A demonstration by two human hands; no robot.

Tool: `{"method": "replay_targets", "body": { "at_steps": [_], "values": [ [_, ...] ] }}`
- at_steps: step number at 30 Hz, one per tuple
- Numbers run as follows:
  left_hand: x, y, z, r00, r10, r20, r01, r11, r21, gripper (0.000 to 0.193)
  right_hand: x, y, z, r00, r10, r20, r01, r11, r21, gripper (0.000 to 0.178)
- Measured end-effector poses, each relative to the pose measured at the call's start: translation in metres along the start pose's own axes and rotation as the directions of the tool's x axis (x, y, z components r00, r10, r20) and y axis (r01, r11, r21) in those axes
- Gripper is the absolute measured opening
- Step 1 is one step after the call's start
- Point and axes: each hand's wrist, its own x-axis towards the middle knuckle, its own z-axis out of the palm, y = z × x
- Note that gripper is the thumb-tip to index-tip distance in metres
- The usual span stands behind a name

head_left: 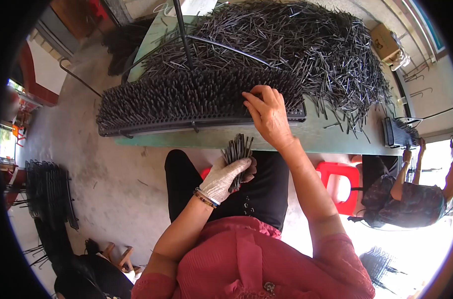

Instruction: Sorting and arranging small metal rods into a specialized alignment tray.

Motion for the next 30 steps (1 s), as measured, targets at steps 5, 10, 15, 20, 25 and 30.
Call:
{"method": "replay_targets", "body": {
  "at_steps": [5, 10, 15, 20, 25, 30],
  "values": [
    [0.0, 0.007, 0.0, 1.0, 0.018, -0.022, -0.018, 0.999, -0.027, 0.017, -0.006, -0.011, -0.007, 0.981, 0.171, -0.091, -0.147, 0.964, 0.223, 0.02],
    [0.004, 0.014, 0.004, 0.992, 0.122, 0.029, -0.122, 0.993, -0.002, 0.02, -0.023, -0.03, -0.034, 0.77, 0.49, 0.409, -0.638, 0.592, 0.492, 0.03],
    [0.006, 0.016, 0.014, 0.994, 0.105, 0.01, -0.105, 0.994, 0.006, 0.023, -0.037, -0.026, -0.034, 0.691, 0.456, 0.561, -0.721, 0.384, 0.577, 0.03],
    [0.015, 0.009, 0.016, 0.996, 0.087, -0.022, -0.088, 0.995, -0.043, 0.023, -0.047, -0.009, -0.034, 0.641, 0.52, 0.564, -0.741, 0.228, 0.632, 0.026],
    [0.018, 0.005, 0.015, 0.997, 0.022, -0.074, -0.022, 1.0, -0.009, 0.025, -0.023, 0.001, -0.037, 0.758, 0.612, 0.225, -0.523, 0.364, 0.771, 0.021],
    [0.017, 0.008, 0.022, 1.0, 0.006, 0.026, -0.007, 1.0, 0.024, 0.027, -0.007, 0.012, -0.024, 0.823, 0.556, 0.119, -0.476, 0.559, 0.679, 0.022]
  ]
}}
